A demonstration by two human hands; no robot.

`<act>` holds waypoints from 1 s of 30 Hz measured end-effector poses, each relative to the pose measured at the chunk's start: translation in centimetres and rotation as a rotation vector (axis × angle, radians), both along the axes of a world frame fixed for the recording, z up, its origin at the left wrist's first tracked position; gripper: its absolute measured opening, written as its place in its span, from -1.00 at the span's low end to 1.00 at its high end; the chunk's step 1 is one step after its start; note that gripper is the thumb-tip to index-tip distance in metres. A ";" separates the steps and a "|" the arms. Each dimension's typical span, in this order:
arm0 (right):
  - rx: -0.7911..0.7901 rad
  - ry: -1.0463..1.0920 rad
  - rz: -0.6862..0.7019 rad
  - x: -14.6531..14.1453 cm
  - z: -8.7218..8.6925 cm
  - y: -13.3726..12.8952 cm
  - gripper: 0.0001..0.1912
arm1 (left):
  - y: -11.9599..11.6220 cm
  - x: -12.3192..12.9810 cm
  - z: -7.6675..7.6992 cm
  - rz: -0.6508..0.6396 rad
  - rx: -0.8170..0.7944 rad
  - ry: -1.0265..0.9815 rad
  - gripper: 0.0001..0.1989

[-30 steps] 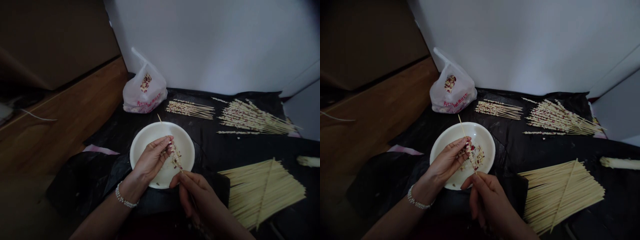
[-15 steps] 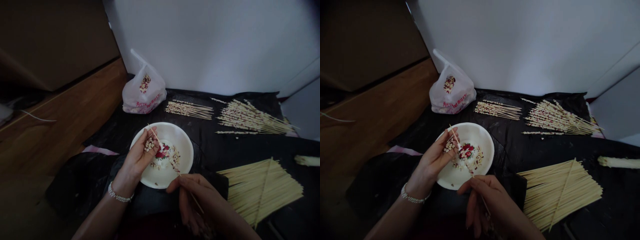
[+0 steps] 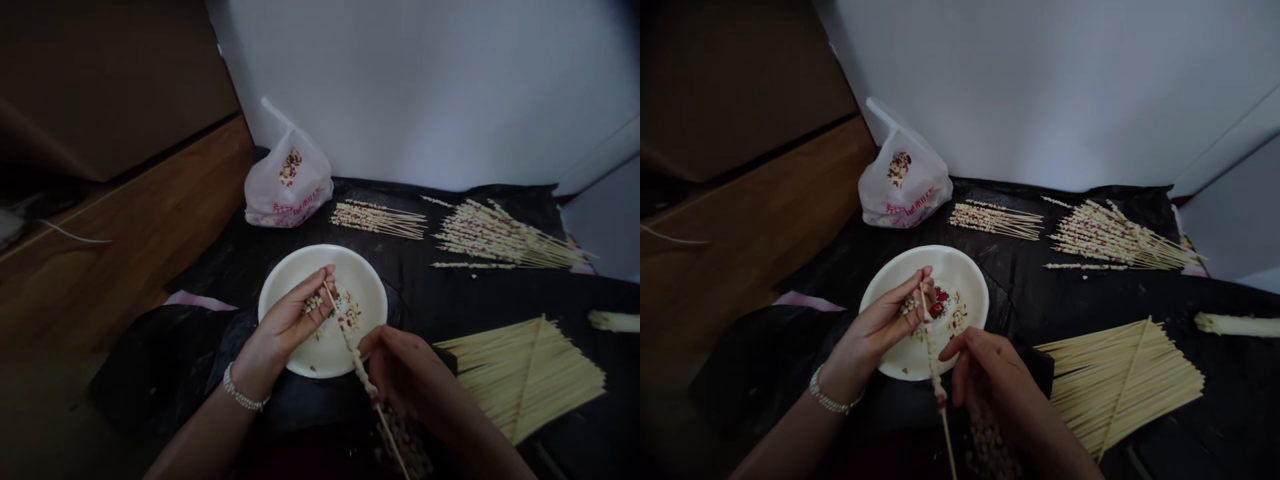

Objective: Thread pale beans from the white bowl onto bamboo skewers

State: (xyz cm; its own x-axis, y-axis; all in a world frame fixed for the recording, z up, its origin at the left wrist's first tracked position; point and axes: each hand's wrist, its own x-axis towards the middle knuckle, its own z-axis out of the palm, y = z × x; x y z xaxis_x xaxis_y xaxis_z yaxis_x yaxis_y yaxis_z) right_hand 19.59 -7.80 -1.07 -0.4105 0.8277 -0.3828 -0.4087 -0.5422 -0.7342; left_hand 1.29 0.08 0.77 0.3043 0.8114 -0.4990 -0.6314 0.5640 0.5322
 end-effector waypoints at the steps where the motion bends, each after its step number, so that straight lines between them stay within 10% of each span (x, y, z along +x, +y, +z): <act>1: -0.004 -0.010 -0.001 -0.2 -0.1 0.0 -0.58 | -0.2 0.4 -0.1 -0.011 -0.028 -0.004 -0.85; 7: 0.029 -0.063 0.048 -0.8 -0.2 -0.3 -0.62 | -1.3 1.9 -0.3 -0.198 -0.013 -0.004 -0.80; 14: -0.016 -0.042 -0.001 -0.6 -0.3 -0.1 -0.66 | -0.2 1.9 -0.1 0.088 -0.266 -0.063 -0.71; 30: -0.006 0.050 0.024 -0.6 0.3 -0.3 -0.73 | -1.0 1.9 2.5 0.120 -0.231 -0.063 -0.47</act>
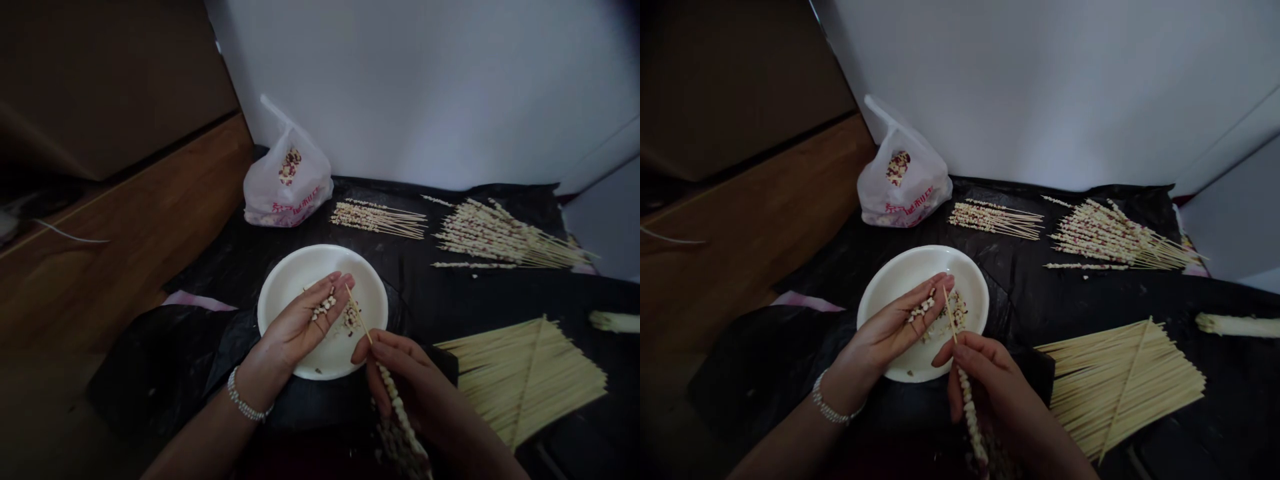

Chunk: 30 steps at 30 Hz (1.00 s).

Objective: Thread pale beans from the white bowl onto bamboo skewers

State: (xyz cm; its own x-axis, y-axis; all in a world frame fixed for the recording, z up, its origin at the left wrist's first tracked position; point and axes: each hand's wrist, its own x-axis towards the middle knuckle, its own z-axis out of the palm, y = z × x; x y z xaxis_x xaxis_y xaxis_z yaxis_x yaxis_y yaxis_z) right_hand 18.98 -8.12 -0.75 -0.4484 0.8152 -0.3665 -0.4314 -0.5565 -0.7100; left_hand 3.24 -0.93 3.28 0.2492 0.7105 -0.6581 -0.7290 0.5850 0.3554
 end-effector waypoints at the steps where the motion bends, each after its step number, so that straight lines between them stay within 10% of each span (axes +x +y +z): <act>1: -0.002 0.016 0.003 0.0 0.0 -0.1 -0.73 | 0.0 0.0 -0.1 0.005 -0.006 0.001 -0.48; 30: -0.012 0.027 0.039 -0.3 -0.2 -0.3 -0.73 | 0.3 -0.2 -1.4 -0.009 0.061 0.072 -0.66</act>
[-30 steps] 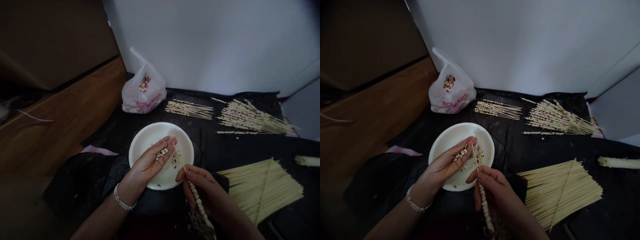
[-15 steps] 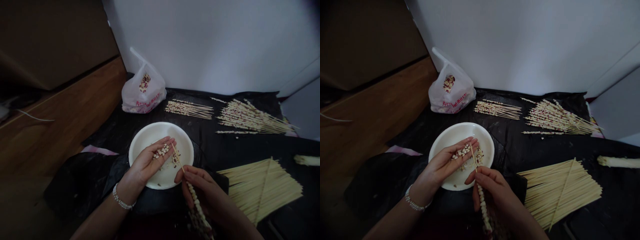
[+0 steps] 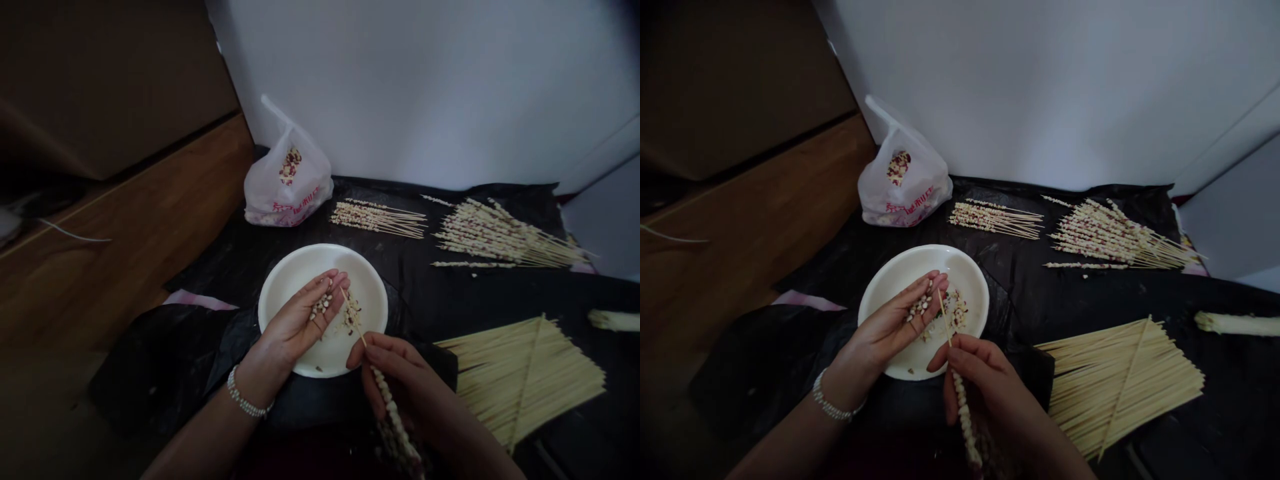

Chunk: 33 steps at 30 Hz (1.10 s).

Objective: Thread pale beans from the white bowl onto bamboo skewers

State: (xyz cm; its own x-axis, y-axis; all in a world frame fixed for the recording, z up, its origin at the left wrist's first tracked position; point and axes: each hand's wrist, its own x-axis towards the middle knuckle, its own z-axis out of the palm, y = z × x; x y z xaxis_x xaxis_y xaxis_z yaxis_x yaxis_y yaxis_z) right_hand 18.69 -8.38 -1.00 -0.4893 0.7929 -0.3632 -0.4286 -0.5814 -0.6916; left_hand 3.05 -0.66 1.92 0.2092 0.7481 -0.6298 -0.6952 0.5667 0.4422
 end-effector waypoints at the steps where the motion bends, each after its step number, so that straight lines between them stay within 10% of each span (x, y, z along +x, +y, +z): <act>1: -0.012 0.000 0.001 0.0 0.0 0.0 -0.73 | 0.1 0.0 -0.2 0.008 -0.005 0.008 -0.67; 33: -0.035 -0.102 -0.031 -0.3 0.3 -0.6 -0.74 | -0.2 -0.2 -1.0 -0.078 0.054 0.026 -0.74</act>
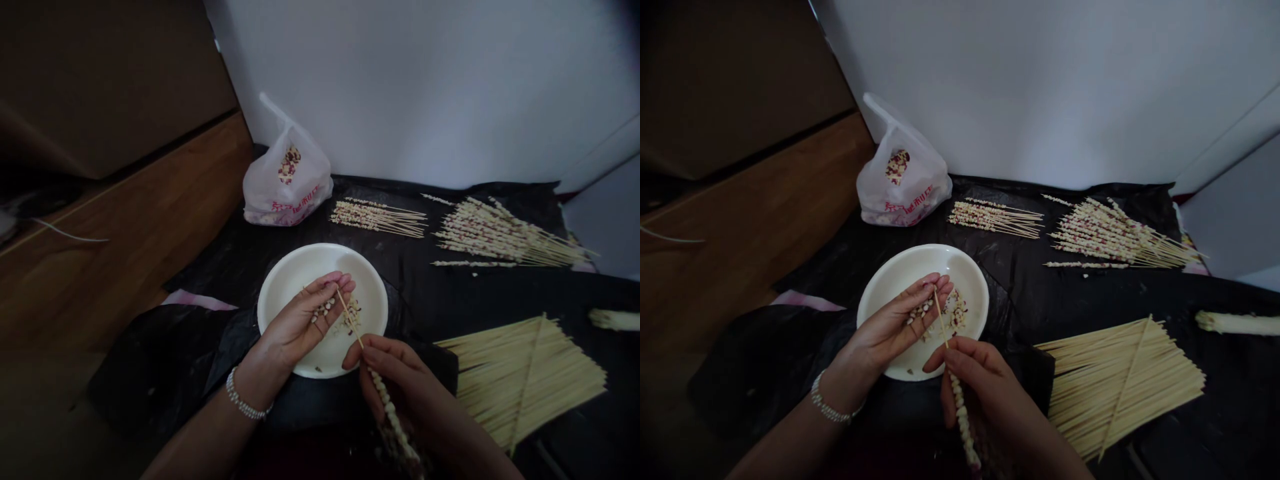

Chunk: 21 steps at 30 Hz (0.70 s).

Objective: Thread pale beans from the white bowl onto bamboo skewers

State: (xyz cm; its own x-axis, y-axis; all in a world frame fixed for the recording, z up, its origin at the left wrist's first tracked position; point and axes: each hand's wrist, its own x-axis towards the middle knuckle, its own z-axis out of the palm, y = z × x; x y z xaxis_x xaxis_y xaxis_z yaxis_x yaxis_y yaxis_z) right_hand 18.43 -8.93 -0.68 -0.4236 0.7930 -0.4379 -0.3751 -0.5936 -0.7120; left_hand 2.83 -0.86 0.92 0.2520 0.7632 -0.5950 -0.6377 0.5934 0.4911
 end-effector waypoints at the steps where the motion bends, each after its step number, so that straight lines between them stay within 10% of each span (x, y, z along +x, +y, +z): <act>1: -0.004 -0.003 0.008 0.0 0.0 0.0 -0.75 | 0.0 0.0 -0.1 -0.009 0.018 0.009 -0.75; 21: 0.056 0.032 0.021 -0.1 -0.3 0.1 -0.74 | 0.1 0.3 0.4 0.070 -0.057 -0.044 -0.66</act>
State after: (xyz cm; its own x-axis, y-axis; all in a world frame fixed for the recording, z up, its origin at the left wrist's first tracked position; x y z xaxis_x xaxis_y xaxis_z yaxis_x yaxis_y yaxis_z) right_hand 18.32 -8.79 -1.01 -0.4530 0.8070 -0.3789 -0.3860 -0.5606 -0.7326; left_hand 3.17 -0.72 1.35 0.2264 0.7453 -0.6271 -0.6989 0.5727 0.4283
